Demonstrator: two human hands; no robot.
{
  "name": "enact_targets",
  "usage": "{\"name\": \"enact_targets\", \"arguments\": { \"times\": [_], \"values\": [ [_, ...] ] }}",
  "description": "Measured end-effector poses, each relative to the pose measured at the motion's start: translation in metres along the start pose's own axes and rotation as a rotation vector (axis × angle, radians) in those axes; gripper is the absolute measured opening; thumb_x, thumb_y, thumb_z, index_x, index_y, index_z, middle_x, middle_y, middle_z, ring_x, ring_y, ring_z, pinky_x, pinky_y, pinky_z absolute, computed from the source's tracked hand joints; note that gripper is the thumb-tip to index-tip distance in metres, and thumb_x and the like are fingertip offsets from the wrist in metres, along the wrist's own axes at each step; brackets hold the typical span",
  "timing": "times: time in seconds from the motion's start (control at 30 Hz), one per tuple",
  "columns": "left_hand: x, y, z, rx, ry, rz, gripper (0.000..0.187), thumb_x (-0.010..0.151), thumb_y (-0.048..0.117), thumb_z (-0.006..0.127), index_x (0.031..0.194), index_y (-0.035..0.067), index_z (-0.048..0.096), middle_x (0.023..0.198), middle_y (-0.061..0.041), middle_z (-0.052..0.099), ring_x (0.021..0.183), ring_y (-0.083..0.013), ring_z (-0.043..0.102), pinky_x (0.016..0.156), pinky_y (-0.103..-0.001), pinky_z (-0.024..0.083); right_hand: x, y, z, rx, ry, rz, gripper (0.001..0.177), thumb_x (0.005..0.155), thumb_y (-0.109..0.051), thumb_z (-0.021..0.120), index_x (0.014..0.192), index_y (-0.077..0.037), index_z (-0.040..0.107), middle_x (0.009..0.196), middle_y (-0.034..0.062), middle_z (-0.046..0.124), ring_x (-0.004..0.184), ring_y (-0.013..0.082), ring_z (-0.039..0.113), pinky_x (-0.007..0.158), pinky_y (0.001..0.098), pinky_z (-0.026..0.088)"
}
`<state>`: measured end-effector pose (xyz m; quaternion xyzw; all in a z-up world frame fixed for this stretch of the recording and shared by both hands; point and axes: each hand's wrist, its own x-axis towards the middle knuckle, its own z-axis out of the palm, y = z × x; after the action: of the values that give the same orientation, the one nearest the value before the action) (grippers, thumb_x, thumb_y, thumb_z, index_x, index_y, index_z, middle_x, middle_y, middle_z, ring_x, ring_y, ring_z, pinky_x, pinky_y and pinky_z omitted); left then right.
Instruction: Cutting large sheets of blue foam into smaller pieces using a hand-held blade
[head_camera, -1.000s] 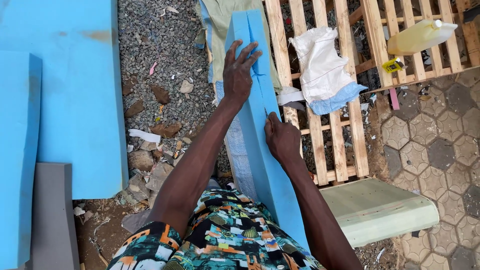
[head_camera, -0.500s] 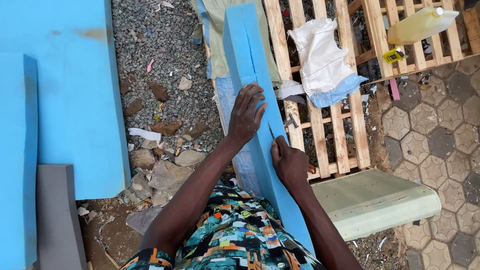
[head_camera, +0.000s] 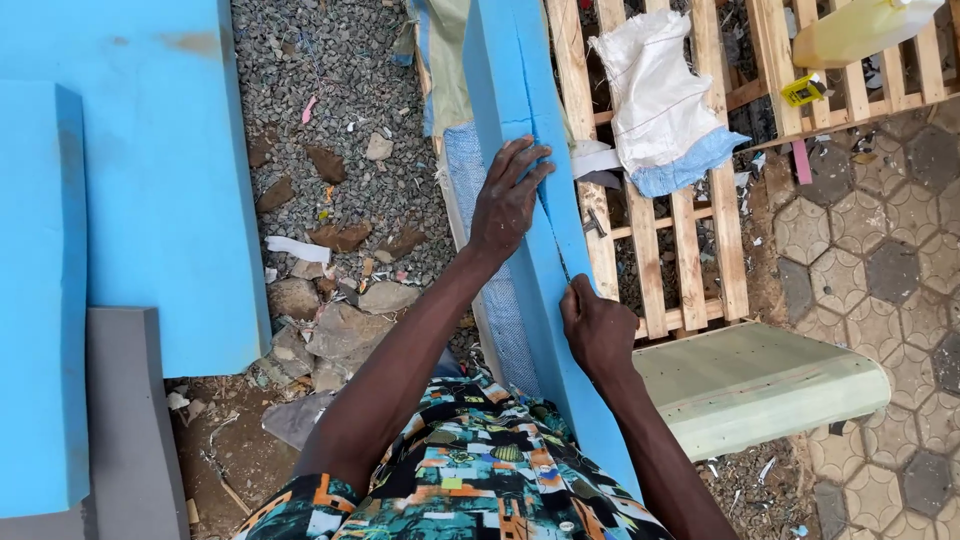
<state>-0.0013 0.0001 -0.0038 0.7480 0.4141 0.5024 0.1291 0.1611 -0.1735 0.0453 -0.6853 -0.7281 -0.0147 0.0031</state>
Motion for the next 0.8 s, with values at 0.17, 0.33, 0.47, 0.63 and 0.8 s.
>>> {"name": "enact_targets", "arguments": {
  "times": [0.17,0.33,0.47,0.63,0.8],
  "values": [
    [-0.002,-0.008,0.012,0.046,-0.012,0.044,0.024,0.107,0.003,0.060,0.127,0.011,0.072,0.146,-0.005,0.060,0.149,-0.0293,0.041,0.132,-0.049,0.028,0.030,-0.003,-0.001,0.180,0.053,-0.024,0.021,0.108,-0.022,0.046,0.110,-0.010,0.063,0.047,0.0140,0.054,0.039,0.0322,0.059,0.040,0.0391,0.041],
    [0.001,-0.005,0.000,0.087,-0.052,0.088,0.032,0.112,0.002,0.049,0.133,0.007,0.073,0.146,-0.006,0.062,0.147,-0.0363,0.040,0.129,-0.060,0.035,-0.038,0.017,0.009,0.178,-0.017,-0.001,0.009,0.103,-0.023,0.053,0.103,-0.013,0.054,0.047,0.0131,0.050,0.037,0.0366,0.048,0.038,0.0465,0.028],
    [0.001,-0.008,-0.003,0.169,-0.083,0.106,0.040,0.110,-0.006,0.046,0.136,0.008,0.072,0.148,-0.005,0.062,0.149,-0.0355,0.034,0.129,-0.057,0.028,-0.005,0.015,0.036,0.244,0.155,-0.044,0.015,0.102,-0.024,0.055,0.108,-0.012,0.061,0.050,0.0150,0.051,0.040,0.0385,0.047,0.038,0.0480,0.027],
    [-0.001,-0.006,-0.008,0.149,-0.086,0.148,0.040,0.116,0.007,0.039,0.139,0.011,0.072,0.154,-0.008,0.055,0.154,-0.0321,0.020,0.134,-0.053,0.018,-0.044,0.021,0.028,0.207,0.196,-0.092,0.015,0.101,-0.024,0.058,0.108,-0.012,0.064,0.052,0.0150,0.054,0.042,0.0384,0.053,0.037,0.0481,0.033],
    [-0.002,-0.010,-0.009,0.222,-0.084,0.163,0.038,0.114,0.003,0.045,0.141,0.012,0.071,0.157,-0.007,0.051,0.154,-0.0331,0.018,0.133,-0.056,0.016,-0.118,0.033,0.018,0.226,0.118,-0.038,0.006,0.103,-0.021,0.056,0.100,-0.017,0.059,0.047,0.0097,0.044,0.036,0.0286,0.039,0.039,0.0435,0.023]
  ]
}}
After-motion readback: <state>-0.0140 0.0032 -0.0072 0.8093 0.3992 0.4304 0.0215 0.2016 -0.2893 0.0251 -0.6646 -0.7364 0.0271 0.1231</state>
